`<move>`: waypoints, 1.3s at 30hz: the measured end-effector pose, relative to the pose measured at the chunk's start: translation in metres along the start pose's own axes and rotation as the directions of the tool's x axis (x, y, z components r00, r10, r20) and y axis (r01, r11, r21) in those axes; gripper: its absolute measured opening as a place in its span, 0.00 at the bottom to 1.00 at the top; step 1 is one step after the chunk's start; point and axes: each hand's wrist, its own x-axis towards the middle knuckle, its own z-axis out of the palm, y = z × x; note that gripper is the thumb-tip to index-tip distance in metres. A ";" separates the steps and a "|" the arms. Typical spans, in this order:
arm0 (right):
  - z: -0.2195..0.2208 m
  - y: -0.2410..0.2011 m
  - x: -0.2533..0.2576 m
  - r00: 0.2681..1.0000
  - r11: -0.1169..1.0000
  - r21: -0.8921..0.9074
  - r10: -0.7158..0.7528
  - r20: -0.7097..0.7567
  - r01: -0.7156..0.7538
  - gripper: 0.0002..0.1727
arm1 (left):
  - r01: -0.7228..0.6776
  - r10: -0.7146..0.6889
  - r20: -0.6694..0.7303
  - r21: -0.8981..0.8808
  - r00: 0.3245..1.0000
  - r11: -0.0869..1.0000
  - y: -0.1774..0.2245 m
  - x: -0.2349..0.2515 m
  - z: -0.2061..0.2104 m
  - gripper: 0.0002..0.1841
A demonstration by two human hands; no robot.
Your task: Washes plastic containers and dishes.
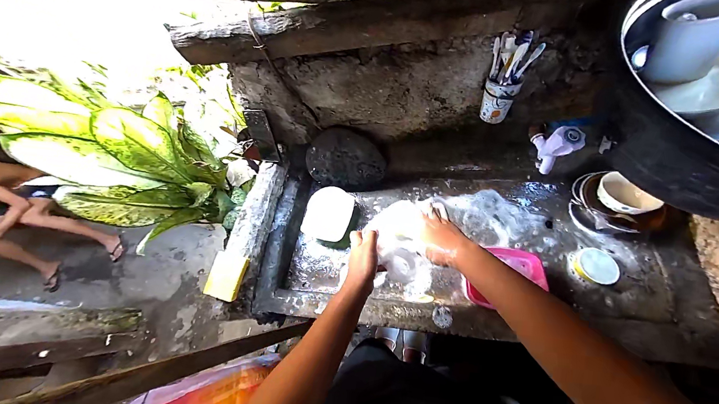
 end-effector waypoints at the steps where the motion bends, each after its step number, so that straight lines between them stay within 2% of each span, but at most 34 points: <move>1: 0.002 -0.002 -0.001 0.997 0.995 -0.091 -0.020 0.073 0.026 0.30 | -0.049 0.050 -0.032 0.025 0.998 0.998 -0.005 0.003 -0.004 0.24; 3: 0.007 -0.008 -0.002 0.992 0.983 -0.186 0.015 0.122 0.008 0.22 | -0.146 0.151 -0.077 0.069 0.985 0.987 -0.016 0.010 -0.009 0.21; 6: 0.020 -0.036 -0.003 0.965 0.965 -0.205 0.197 0.172 -0.160 0.15 | -0.274 0.290 -0.095 0.153 0.952 0.950 -0.027 0.011 -0.004 0.19; 9: 0.029 -0.059 0.001 0.885 0.909 -0.132 0.416 0.210 -0.396 0.16 | -0.298 0.320 -0.080 0.209 0.944 0.931 -0.027 0.008 0.001 0.20; 11: 0.026 -0.058 0.003 0.864 0.891 -0.126 0.453 0.219 -0.435 0.17 | -0.270 0.286 -0.041 0.225 0.957 0.936 -0.027 0.008 -0.003 0.20; 14: 0.024 -0.048 0.011 0.901 0.918 -0.223 0.374 0.221 -0.327 0.17 | -0.228 0.219 0.065 0.210 0.974 0.951 -0.023 0.012 -0.010 0.18; 16: 0.023 -0.045 0.019 0.921 0.931 -0.226 0.332 0.206 -0.286 0.19 | -0.205 0.189 0.099 0.190 0.977 0.960 -0.021 0.014 -0.012 0.18; 17: 0.021 -0.044 0.022 0.929 0.938 -0.182 0.326 0.178 -0.295 0.20 | -0.187 0.171 0.103 0.173 0.980 0.967 -0.019 0.014 -0.013 0.18; 20: 0.013 -0.042 0.030 0.936 0.931 0.101 0.353 0.000 -0.351 0.21 | -0.044 0.038 0.116 0.049 0.993 0.998 -0.015 0.014 -0.015 0.20; 21: 0.011 -0.042 0.032 0.940 0.935 0.126 0.338 -0.045 -0.330 0.21 | -0.006 0.004 0.118 0.013 0.993 1.000 -0.015 0.015 -0.016 0.21; 23: 0.011 -0.037 0.037 0.967 0.961 0.143 0.249 -0.059 -0.239 0.27 | 0.022 -0.021 0.130 -0.012 0.991 1.000 -0.016 0.016 -0.018 0.22; 24: 0.012 -0.034 0.040 0.983 0.964 0.202 0.179 -0.028 -0.170 0.34 | 0.020 -0.018 0.146 -0.013 0.989 1.000 -0.019 0.016 -0.020 0.24; 25: 0.015 -0.030 0.044 0.995 0.958 0.273 0.096 -0.012 -0.089 0.36 | 0.019 -0.016 0.169 -0.021 0.986 1.000 -0.021 0.014 -0.019 0.25; 26: 0.016 -0.031 0.047 0.999 0.946 0.324 0.038 -0.017 -0.030 0.33 | 0.026 -0.016 0.198 -0.049 0.980 0.998 -0.024 0.013 -0.017 0.27; 29: 0.012 -0.044 0.044 0.995 0.906 0.420 0.086 -0.048 -0.057 0.24 | 0.061 -0.021 0.266 -0.144 0.964 0.988 -0.030 0.009 -0.008 0.30; 30: 0.014 -0.045 0.042 0.997 0.907 0.420 0.058 -0.052 -0.031 0.21 | 0.073 -0.028 0.267 -0.162 0.963 0.984 -0.031 0.008 -0.005 0.31; 32: 0.014 -0.041 0.039 0.995 0.933 0.349 -0.097 -0.005 0.092 0.18 | 0.061 -0.012 0.276 -0.169 0.961 0.984 -0.036 0.011 -0.003 0.31; 34: 0.011 -0.033 0.023 0.982 0.898 0.398 -0.179 -0.060 0.187 0.20 | -0.011 0.063 0.282 -0.181 0.957 0.983 -0.040 0.019 -0.004 0.31; 35: 0.012 -0.028 0.012 0.977 0.868 0.452 -0.153 -0.147 0.204 0.22 | -0.044 0.098 0.294 -0.186 0.951 0.982 -0.039 0.022 -0.006 0.31; 37: 0.023 -0.014 -0.009 0.938 0.817 0.550 0.033 -0.346 0.174 0.27 | -0.047 0.112 0.322 -0.205 0.940 0.978 -0.036 0.030 -0.011 0.31; 39: 0.036 0.007 -0.030 0.810 0.768 0.623 0.267 -0.523 0.149 0.26 | 0.019 0.070 0.354 -0.241 0.933 0.970 -0.035 0.038 -0.017 0.29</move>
